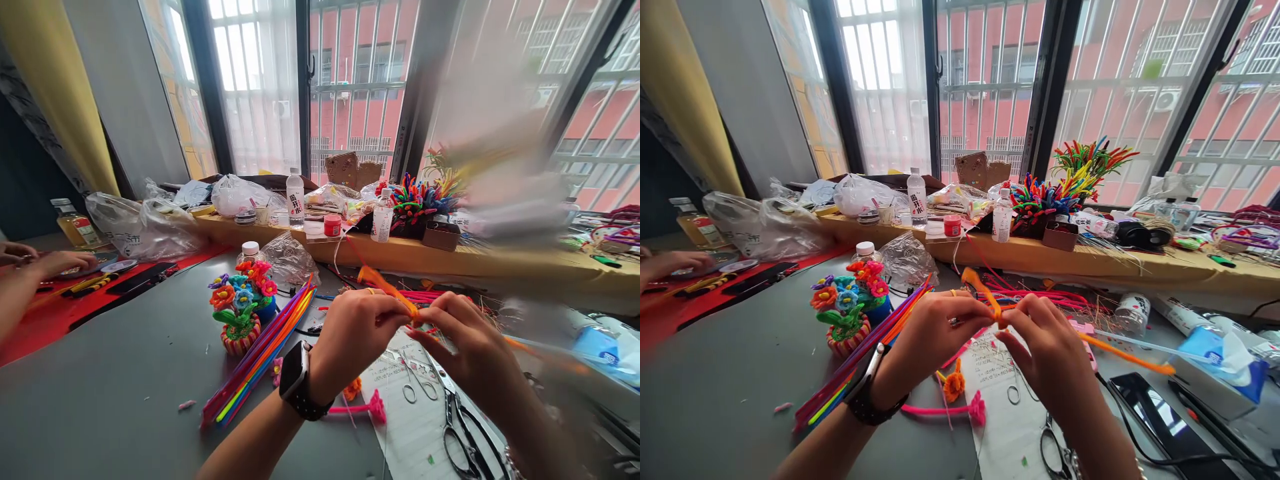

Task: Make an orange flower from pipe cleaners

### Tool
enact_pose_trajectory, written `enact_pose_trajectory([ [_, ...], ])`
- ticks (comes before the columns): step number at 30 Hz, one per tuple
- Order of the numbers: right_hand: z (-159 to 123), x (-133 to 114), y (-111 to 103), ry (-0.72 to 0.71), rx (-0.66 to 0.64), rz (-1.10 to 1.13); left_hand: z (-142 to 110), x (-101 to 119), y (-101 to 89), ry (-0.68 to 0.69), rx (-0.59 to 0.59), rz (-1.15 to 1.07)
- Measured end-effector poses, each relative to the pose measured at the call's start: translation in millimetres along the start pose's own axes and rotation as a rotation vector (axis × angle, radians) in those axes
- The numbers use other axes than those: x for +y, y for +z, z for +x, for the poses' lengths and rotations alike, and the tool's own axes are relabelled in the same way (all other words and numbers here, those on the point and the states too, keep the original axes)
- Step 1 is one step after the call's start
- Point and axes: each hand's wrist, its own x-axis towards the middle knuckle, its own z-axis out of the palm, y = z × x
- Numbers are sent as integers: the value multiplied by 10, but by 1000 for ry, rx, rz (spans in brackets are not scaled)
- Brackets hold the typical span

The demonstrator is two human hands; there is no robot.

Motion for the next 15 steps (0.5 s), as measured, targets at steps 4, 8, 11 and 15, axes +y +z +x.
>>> enact_pose_trajectory([
  [4,8,-77,-37,28,279,-182,43,-17,-50,-137,-31,-261],
  [8,-11,-86,-127,35,368,-160,95,-76,-125,-349,-252,-765],
  [11,-2,-31,-129,-49,263,-110,123,-137,-145,-428,-314,-1025],
  [15,25,-20,-73,-87,197,-59,146,-206,-105,-472,-367,-1262],
])
